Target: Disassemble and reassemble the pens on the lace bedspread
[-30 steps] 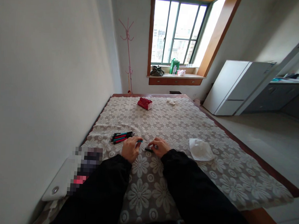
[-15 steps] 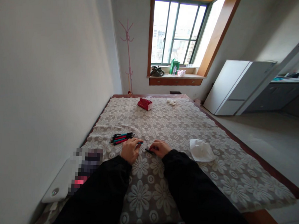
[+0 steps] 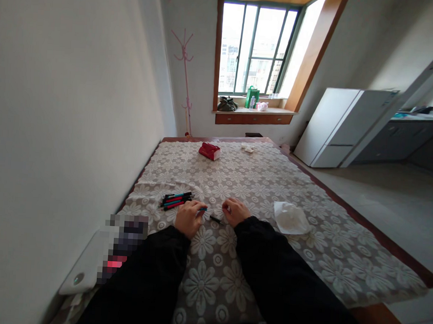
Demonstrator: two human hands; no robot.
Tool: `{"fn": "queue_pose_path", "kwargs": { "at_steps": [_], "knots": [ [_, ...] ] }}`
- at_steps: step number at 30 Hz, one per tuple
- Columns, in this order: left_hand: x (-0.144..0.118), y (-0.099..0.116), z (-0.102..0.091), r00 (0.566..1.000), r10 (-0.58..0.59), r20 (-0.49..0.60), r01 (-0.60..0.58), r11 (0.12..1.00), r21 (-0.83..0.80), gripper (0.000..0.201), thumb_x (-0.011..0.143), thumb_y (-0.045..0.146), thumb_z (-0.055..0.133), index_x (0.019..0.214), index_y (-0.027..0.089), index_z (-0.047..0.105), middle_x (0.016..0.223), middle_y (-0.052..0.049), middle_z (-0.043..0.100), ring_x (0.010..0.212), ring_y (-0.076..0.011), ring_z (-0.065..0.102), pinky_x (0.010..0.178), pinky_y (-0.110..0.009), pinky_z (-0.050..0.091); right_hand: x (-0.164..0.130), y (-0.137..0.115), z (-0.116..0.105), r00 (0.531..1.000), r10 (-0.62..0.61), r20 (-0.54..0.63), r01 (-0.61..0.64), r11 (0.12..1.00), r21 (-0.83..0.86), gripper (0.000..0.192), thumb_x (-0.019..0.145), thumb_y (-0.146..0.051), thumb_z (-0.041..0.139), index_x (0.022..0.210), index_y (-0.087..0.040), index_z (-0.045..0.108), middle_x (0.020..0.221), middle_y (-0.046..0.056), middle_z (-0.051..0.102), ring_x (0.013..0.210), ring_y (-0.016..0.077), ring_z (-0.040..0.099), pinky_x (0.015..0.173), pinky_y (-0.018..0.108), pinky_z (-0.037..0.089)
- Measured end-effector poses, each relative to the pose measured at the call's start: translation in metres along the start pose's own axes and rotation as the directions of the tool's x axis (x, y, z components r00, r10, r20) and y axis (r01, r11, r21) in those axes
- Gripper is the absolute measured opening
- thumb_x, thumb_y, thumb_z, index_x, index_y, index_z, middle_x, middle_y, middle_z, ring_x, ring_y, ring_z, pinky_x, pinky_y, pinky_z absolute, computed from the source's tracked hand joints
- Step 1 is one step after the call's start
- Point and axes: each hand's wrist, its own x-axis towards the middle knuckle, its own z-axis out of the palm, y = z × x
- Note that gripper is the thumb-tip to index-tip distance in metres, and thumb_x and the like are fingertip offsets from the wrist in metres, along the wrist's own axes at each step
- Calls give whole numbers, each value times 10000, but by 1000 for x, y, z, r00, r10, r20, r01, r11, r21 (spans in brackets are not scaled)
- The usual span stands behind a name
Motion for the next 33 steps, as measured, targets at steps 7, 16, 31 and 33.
{"fn": "queue_pose_path", "kwargs": {
  "at_steps": [7,16,31,33],
  "knots": [
    [-1,-1,-1,997,-72,6,71,996,59,235,857,229,528,1041,256,672,1099,-53,660,1048,-231,519,902,-378,352,2,11,-6,996,86,14,-85,992,-95,102,764,-148,596,810,-215,658,887,55,623,883,205,549,811,315,405],
    [-2,-3,2,997,-73,-9,73,994,83,207,861,235,525,1003,254,674,1071,-49,660,1029,-229,520,880,-361,345,2,11,-6,1000,-15,22,17,998,-62,99,780,-203,648,864,-234,690,899,42,615,892,202,550,824,320,421],
    [-1,1,-2,995,83,-52,-83,997,4,266,833,178,547,1060,270,653,1132,-44,626,1110,-231,507,957,-392,364,5,31,-19,981,194,12,-192,976,-107,299,786,-80,537,974,-233,712,918,53,629,938,202,579,842,282,420],
    [-2,4,-2,981,188,-40,-189,982,-25,278,853,175,525,1072,282,658,1162,-38,612,1145,-224,490,999,-401,351,5,36,-17,978,199,56,-191,974,-119,286,813,-127,543,1019,-237,708,934,49,629,946,198,583,858,280,418]
  ]
}}
